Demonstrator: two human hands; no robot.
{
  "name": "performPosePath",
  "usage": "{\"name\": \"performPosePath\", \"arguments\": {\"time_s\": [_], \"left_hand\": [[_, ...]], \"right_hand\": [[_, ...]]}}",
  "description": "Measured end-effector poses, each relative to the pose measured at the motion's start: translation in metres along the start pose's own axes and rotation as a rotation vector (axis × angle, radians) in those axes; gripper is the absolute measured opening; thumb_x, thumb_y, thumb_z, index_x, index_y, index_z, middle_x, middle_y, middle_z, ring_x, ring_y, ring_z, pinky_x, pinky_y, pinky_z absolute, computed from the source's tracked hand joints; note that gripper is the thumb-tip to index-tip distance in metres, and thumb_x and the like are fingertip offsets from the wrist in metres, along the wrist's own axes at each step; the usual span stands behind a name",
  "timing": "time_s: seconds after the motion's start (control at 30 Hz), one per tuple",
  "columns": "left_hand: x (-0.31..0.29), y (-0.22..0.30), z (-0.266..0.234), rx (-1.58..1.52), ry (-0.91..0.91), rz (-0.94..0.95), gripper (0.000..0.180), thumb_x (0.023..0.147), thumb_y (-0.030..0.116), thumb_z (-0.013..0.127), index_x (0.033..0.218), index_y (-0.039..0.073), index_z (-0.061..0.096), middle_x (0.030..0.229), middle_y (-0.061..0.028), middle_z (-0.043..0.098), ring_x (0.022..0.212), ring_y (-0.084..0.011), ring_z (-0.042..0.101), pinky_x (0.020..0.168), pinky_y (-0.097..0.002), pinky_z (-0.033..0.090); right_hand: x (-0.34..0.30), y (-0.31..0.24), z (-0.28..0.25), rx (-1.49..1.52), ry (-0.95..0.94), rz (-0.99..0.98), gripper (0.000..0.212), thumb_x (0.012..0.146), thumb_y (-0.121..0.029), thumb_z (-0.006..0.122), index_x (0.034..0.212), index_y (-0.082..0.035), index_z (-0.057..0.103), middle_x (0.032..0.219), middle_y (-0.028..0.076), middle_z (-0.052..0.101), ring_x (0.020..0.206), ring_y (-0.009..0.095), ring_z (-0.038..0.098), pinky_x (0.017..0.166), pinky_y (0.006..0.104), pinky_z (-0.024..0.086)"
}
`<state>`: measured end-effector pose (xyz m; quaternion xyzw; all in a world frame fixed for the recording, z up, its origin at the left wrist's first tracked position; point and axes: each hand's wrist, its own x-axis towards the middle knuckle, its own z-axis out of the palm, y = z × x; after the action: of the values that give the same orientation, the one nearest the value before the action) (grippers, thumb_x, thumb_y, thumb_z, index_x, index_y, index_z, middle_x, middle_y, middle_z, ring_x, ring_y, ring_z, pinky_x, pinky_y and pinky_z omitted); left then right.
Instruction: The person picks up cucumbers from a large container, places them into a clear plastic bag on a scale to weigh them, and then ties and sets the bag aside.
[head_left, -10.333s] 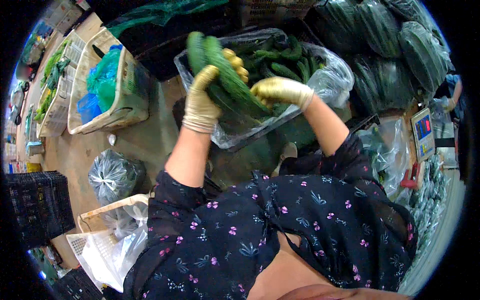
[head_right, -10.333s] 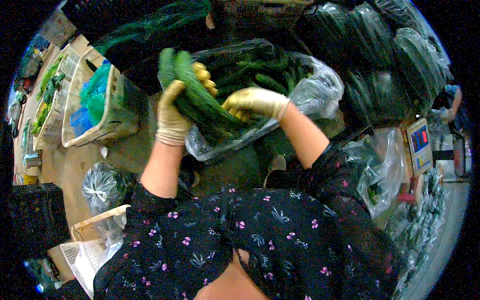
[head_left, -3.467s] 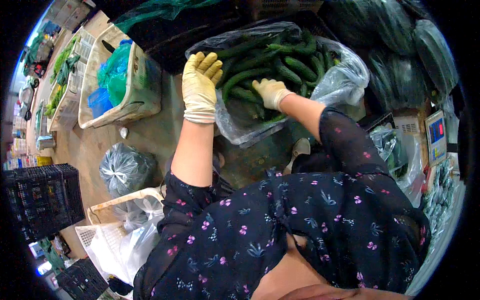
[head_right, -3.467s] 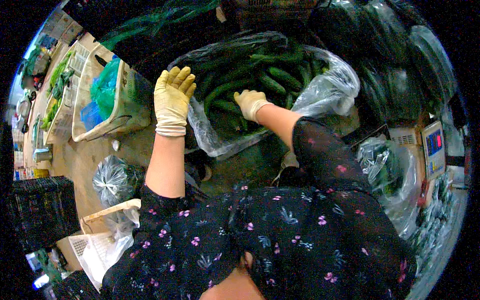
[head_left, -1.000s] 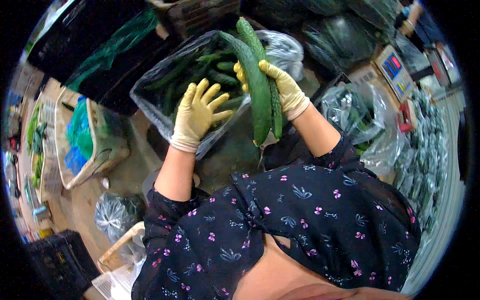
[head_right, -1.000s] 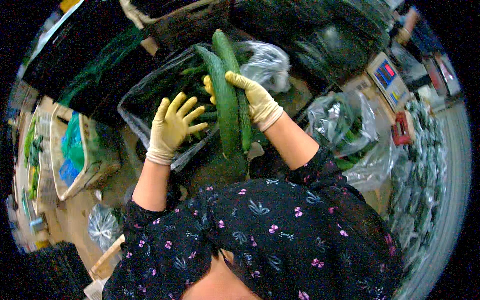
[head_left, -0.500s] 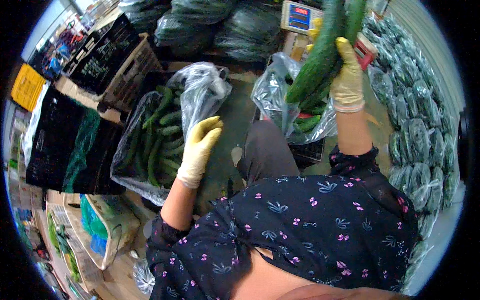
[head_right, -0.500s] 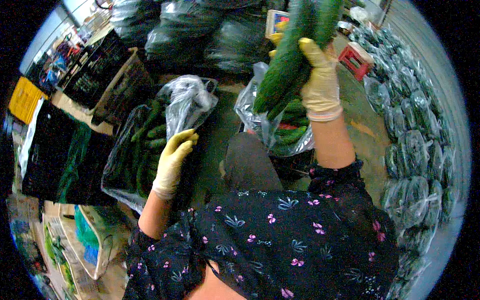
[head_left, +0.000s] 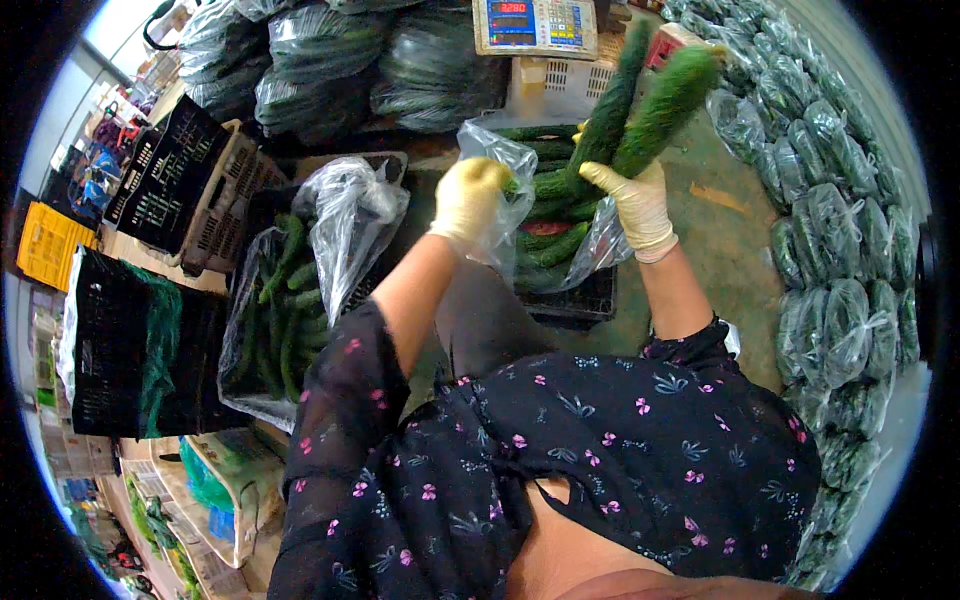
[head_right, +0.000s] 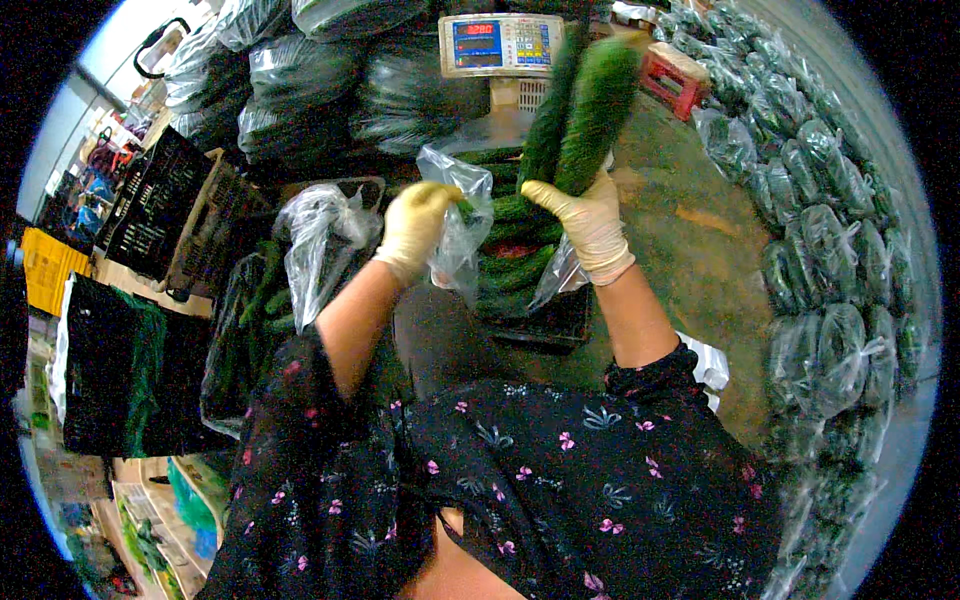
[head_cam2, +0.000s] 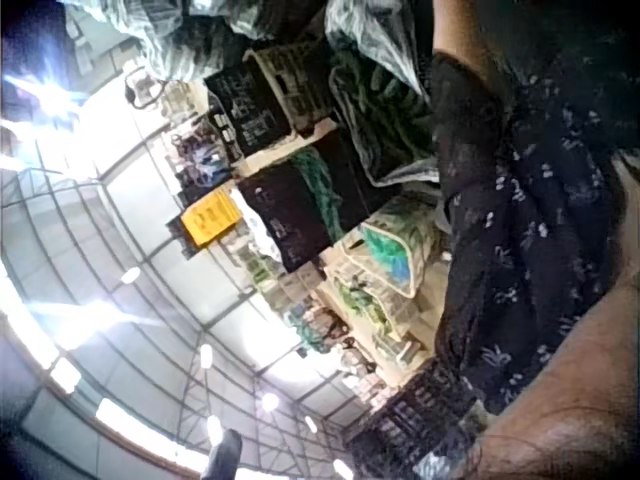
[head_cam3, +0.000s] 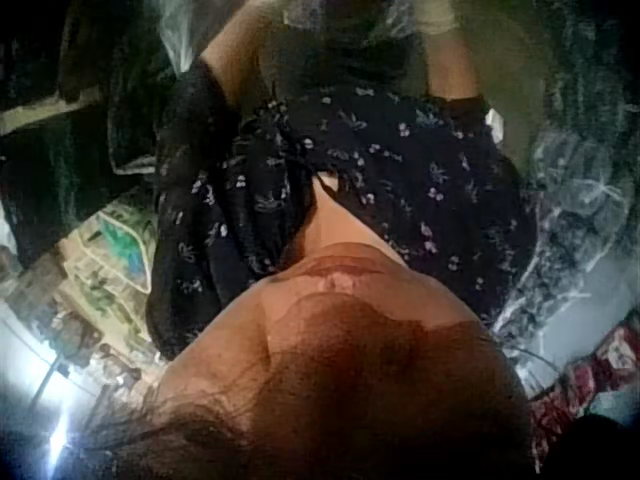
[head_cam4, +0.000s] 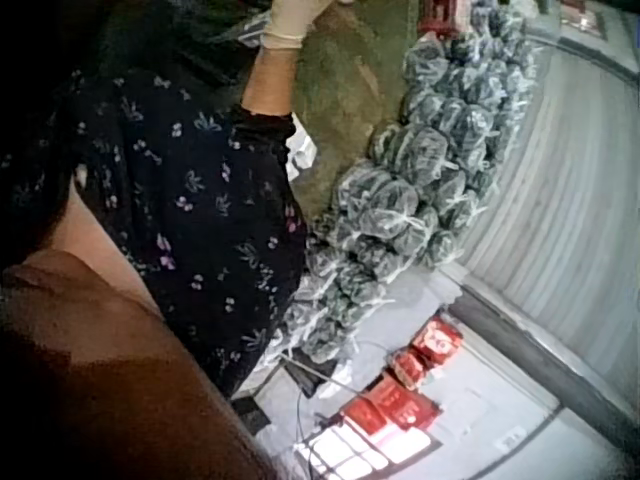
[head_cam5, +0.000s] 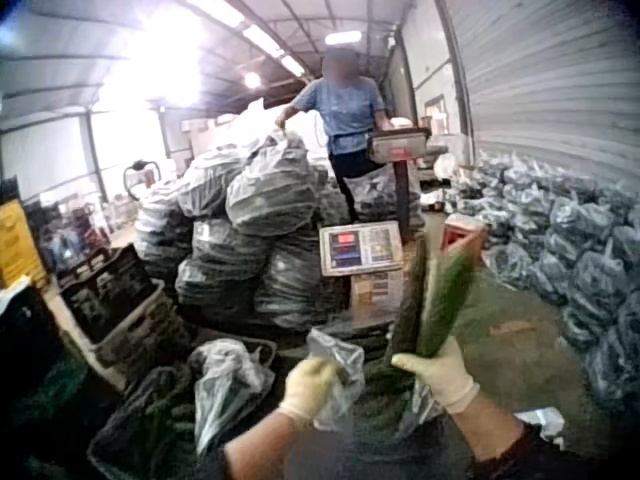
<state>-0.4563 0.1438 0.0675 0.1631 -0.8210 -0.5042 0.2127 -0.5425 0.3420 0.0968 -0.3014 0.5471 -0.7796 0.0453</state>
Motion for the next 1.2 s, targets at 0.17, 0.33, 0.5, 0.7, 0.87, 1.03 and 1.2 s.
{"name": "performPosePath", "arguments": {"time_s": [0.17,0.33,0.5,0.7,0.87,1.03,1.2], "left_hand": [[0.032,0.025,-0.05,-0.951,-0.182,-0.135,0.028,0.083,0.021,0.06,0.098,-0.002,0.063,0.091,-0.0113,0.066,0.081,-0.0197,0.062,0.077,-0.0318,0.049],[-0.023,0.032,-0.007,0.622,-0.138,0.395,0.053,0.063,0.048,0.075,0.089,0.003,0.068,0.092,-0.0177,0.064,0.088,-0.0269,0.062,0.073,-0.039,0.048],[-0.011,-0.004,0.009,1.295,-0.47,0.186,0.024,0.075,0.033,0.064,0.079,0.01,0.071,0.086,-0.009,0.068,0.083,-0.0258,0.065,0.067,-0.0368,0.048],[0.003,0.001,-0.053,-0.206,-0.167,0.132,0.02,0.088,0.017,0.052,0.091,0.002,0.065,0.094,-0.0067,0.065,0.092,-0.0184,0.059,0.087,-0.0295,0.043],[0.038,0.008,-0.102,-0.966,-0.047,0.092,0.027,0.091,0.015,0.048,0.108,-0.004,0.055,0.104,-0.015,0.063,0.095,-0.0249,0.058,0.092,-0.0354,0.043],[0.037,0.007,-0.102,-0.542,-0.143,0.242,0.026,0.092,0.018,0.05,0.109,-0.001,0.055,0.11,-0.0124,0.062,0.1,-0.0206,0.058,0.092,-0.0325,0.045],[0.027,0.013,-0.116,-1.378,-0.335,-0.067,0.024,0.091,0.017,0.051,0.104,0.0,0.059,0.105,-0.0147,0.063,0.097,-0.0267,0.058,0.087,-0.0403,0.045]], "right_hand": [[0.003,0.03,-0.027,-0.226,-0.102,0.148,0.057,0.067,-0.002,0.079,0.118,0.0,0.054,0.107,0.006,0.063,0.096,0.015,0.059,0.087,0.0287,0.047],[0.003,0.032,-0.024,-0.096,-0.121,0.177,0.053,0.068,0.0,0.077,0.117,-0.001,0.055,0.108,0.005,0.063,0.096,0.015,0.058,0.087,0.0302,0.047],[0.0,0.035,0.011,0.093,-0.088,0.247,0.045,0.072,0.0,0.072,0.115,-0.001,0.056,0.107,0.009,0.063,0.097,0.02,0.06,0.086,0.0331,0.048],[0.002,0.044,-0.016,-0.12,-0.112,0.195,0.053,0.07,-0.002,0.075,0.118,-0.001,0.054,0.108,0.006,0.063,0.097,0.017,0.058,0.089,0.03,0.046],[0.026,0.053,-0.022,-0.821,-0.591,0.177,0.068,0.064,-0.02,0.076,0.127,-0.01,0.051,0.118,0.017,0.059,0.11,0.028,0.056,0.096,0.033,0.043],[0.056,0.077,-0.011,-1.169,-0.982,0.272,0.063,0.062,-0.021,0.072,0.122,-0.008,0.055,0.113,0.017,0.061,0.103,0.031,0.058,0.092,0.0352,0.044],[0.092,0.057,0.022,-1.234,-1.038,0.151,0.052,0.064,-0.017,0.07,0.115,-0.015,0.061,0.106,0.015,0.064,0.098,0.031,0.06,0.087,0.0358,0.047]]}}
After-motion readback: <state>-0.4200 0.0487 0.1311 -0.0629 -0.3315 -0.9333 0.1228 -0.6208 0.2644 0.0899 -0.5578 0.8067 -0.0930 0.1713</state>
